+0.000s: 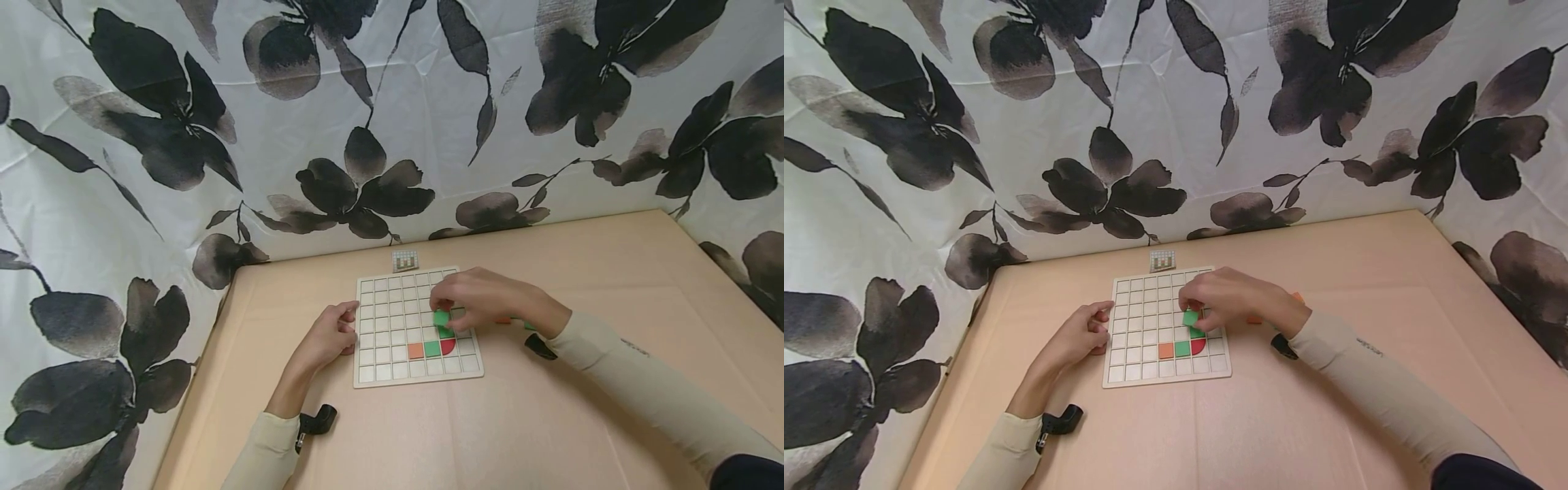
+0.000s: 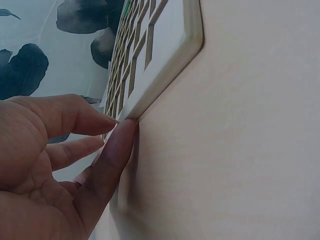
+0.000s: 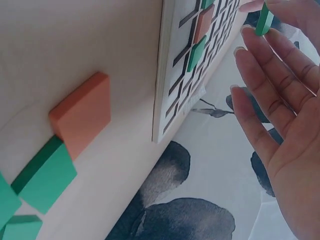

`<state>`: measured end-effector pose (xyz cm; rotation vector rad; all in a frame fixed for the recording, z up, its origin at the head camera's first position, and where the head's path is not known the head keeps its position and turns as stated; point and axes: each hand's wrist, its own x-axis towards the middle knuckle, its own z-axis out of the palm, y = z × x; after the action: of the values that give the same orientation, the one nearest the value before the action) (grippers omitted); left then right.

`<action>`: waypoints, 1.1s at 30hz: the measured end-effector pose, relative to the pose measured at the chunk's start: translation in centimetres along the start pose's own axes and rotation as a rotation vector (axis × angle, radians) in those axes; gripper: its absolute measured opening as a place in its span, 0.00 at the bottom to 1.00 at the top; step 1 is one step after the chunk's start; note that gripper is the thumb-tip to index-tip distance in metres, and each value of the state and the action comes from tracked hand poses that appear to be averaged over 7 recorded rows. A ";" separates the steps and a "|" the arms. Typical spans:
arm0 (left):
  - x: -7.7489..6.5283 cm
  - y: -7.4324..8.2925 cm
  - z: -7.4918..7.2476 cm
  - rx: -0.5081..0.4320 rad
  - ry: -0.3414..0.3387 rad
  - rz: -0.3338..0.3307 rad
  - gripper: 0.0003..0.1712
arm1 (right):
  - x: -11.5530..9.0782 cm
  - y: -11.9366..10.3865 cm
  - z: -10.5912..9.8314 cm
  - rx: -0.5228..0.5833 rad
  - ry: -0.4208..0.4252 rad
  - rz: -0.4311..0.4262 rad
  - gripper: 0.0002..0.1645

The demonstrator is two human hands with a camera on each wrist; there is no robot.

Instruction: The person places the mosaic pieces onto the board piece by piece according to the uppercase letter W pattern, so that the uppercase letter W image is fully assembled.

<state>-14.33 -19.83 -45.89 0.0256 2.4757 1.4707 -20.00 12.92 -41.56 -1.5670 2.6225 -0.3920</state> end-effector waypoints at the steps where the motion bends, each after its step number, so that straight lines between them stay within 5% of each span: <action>1: 0.0 0.0 0.0 0.001 0.002 -0.001 0.42 | 0.1 -0.1 0.0 0.001 0.002 -0.008 0.13; 33: -0.8 -0.1 0.4 -0.008 0.017 0.016 0.43 | 2.4 -2.0 1.7 0.019 -0.049 -0.034 0.12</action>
<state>-13.46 -19.62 -46.02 0.0311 2.4886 1.4927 -19.17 9.58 -42.51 -1.5970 2.5517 -0.3744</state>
